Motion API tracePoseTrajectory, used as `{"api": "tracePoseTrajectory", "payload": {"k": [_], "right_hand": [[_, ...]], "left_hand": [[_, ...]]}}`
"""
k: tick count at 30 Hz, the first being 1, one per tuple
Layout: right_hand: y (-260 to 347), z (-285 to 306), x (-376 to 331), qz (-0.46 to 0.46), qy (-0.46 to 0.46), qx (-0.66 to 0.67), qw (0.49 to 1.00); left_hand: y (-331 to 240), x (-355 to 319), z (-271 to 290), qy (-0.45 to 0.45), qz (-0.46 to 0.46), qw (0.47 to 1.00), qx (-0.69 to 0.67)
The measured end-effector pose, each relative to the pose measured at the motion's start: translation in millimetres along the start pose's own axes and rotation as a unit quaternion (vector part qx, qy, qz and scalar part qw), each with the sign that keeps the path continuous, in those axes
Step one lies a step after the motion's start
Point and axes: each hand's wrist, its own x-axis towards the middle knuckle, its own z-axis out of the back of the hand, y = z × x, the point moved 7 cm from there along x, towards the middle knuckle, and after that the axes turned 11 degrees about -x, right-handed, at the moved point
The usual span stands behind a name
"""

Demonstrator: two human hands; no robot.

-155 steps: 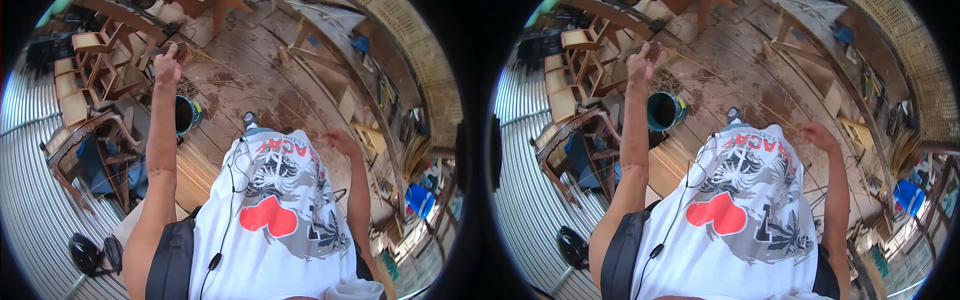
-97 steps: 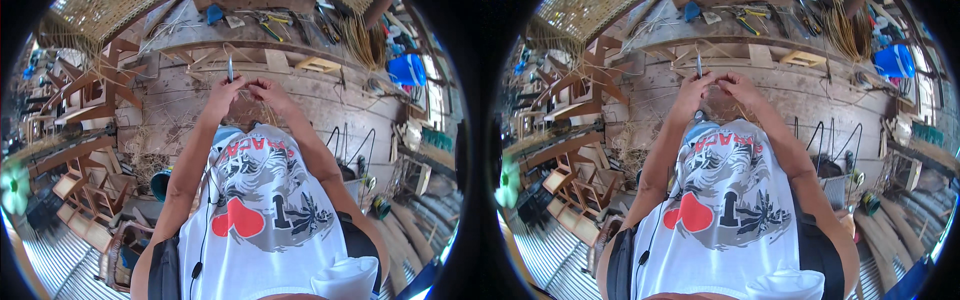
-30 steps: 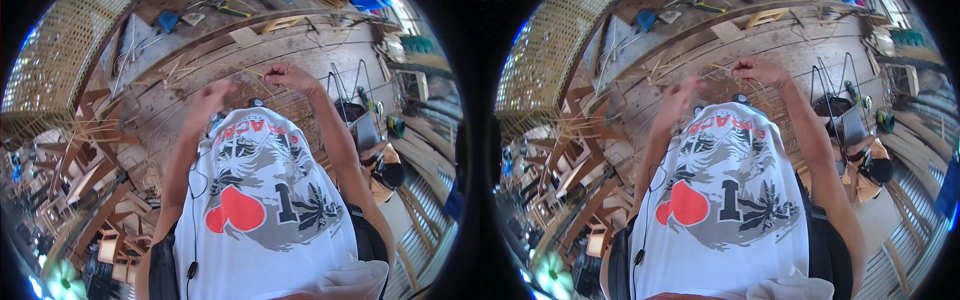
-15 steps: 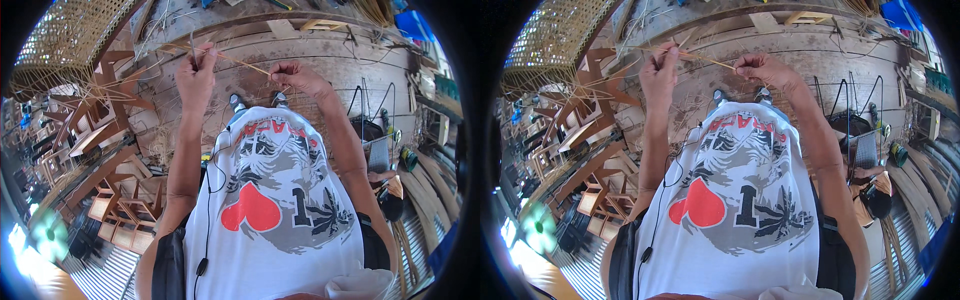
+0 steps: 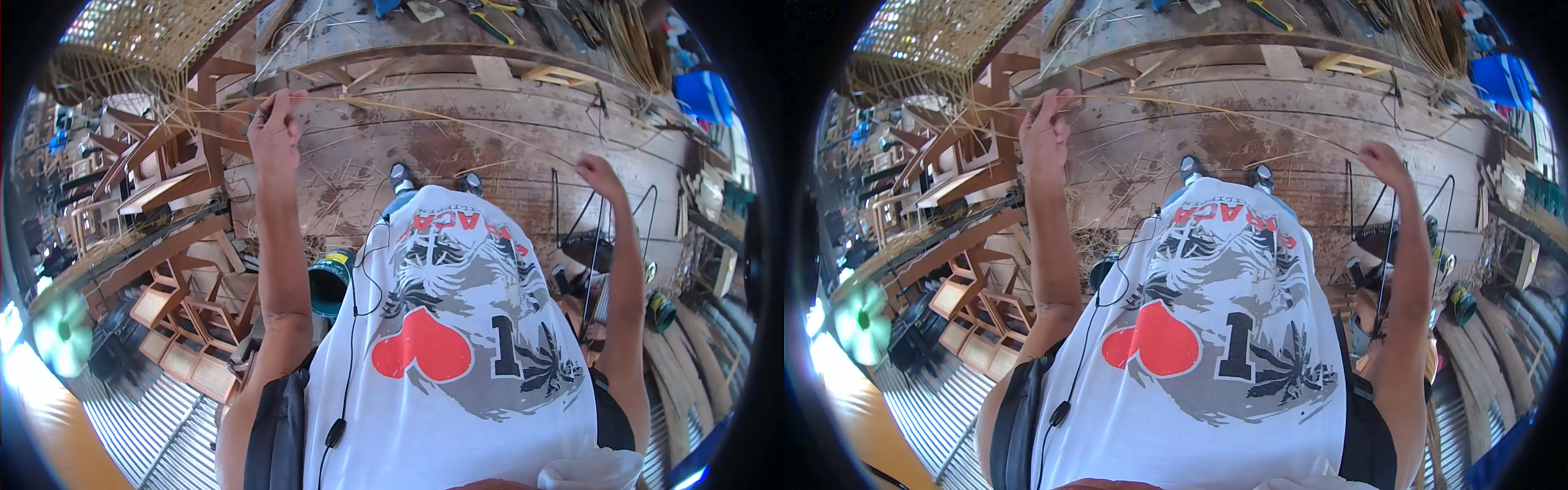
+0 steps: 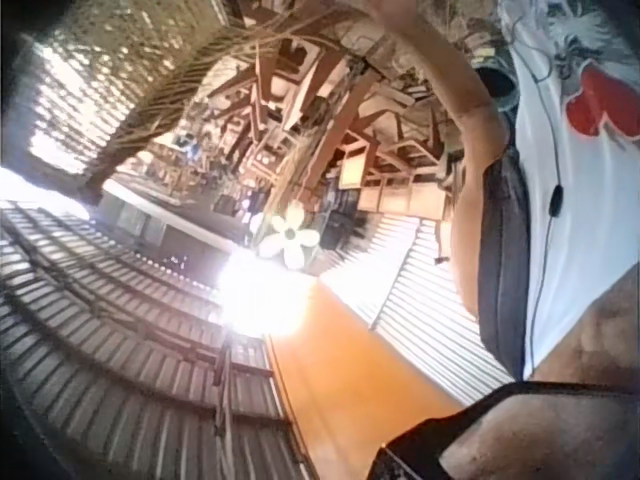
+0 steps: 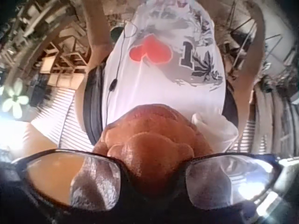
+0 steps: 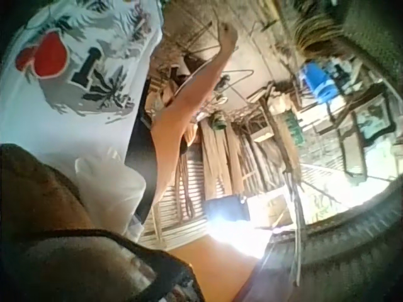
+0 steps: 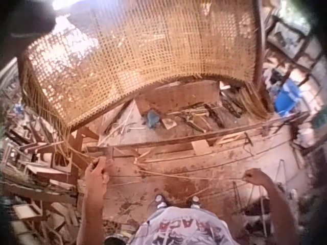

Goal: Weaving rattan strips into a mesh for furniture construction.

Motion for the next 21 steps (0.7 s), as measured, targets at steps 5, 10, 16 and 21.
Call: {"api": "tracePoseTrajectory", "payload": {"k": [5,10,16,21], "right_hand": [[-130,58,-83,-0.004,-0.076,-0.034,0.996],[-118,13,16,-0.061,-0.187,-0.054,0.979],[189,-117,111,0.024,-0.12,0.075,0.99],[182,-130,104,0.059,-0.132,0.01,0.989]], "left_hand": [[-4,12,60,-0.05,0.026,0.998,-0.009],[92,0,-11,0.024,0.072,0.996,0.042],[194,-84,-94,0.093,0.155,0.983,0.034],[179,-57,-74,0.075,0.089,0.992,0.043]]}}
